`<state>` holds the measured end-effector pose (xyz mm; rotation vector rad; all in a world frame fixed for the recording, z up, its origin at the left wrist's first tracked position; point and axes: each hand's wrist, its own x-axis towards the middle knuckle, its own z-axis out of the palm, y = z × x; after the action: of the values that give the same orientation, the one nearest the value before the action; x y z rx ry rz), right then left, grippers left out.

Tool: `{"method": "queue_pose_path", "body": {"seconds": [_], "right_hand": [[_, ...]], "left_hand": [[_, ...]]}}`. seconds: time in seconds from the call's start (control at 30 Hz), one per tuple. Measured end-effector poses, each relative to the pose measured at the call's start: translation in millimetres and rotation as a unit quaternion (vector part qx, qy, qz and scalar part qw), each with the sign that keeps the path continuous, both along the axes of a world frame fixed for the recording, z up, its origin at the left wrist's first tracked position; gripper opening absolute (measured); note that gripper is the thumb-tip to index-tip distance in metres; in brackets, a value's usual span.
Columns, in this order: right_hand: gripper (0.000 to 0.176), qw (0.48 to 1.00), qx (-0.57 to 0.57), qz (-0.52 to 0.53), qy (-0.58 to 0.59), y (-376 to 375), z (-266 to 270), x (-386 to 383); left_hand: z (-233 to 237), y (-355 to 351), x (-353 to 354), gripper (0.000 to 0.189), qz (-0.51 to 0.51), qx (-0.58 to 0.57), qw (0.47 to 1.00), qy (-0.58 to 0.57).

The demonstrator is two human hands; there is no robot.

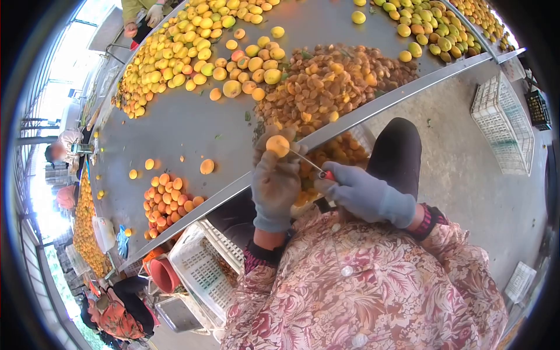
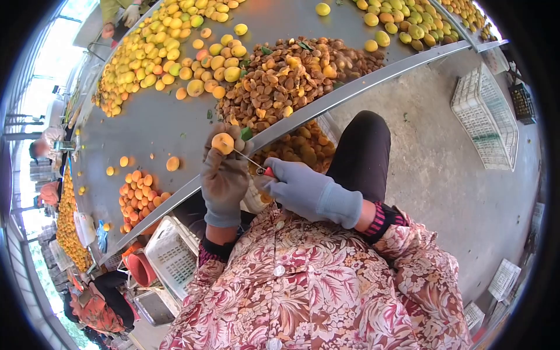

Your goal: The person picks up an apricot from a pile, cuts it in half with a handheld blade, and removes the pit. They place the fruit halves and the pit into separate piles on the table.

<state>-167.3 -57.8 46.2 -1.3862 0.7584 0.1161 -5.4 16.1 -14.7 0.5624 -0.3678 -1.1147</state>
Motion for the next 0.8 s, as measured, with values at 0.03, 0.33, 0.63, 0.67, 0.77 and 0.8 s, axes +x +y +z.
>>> {"method": "queue_pose_path", "body": {"seconds": [0.03,0.33,0.63,0.67,0.77,0.8], "right_hand": [[0.026,1.0,0.015,-0.021,-0.001,1.2,0.5,3.5],[0.036,0.994,-0.111,0.004,-0.001,-2.1,-17.3,11.5],[0.038,0.99,-0.133,-0.014,-0.039,0.6,-36.7,8.2],[0.038,0.99,-0.132,-0.015,-0.039,-0.4,-33.8,7.5],[0.036,0.995,-0.094,0.002,-0.03,-4.9,-26.2,7.7],[0.036,0.994,-0.107,0.007,-0.021,-5.5,-24.7,7.9]], "left_hand": [[-1.0,-1.5,-4.3,0.039,-0.002,0.015,0.996,0.086],[4.0,-6.6,-18.4,0.045,-0.07,0.042,0.996,0.047],[0.8,-4.9,-11.5,0.046,-0.053,0.092,0.994,0.031],[1.1,-4.7,-9.7,0.046,-0.054,0.093,0.994,0.03],[0.1,-7.3,-6.6,0.046,-0.092,0.063,0.994,0.012],[-1.0,-8.0,-6.3,0.047,-0.118,0.035,0.992,0.033]]}}
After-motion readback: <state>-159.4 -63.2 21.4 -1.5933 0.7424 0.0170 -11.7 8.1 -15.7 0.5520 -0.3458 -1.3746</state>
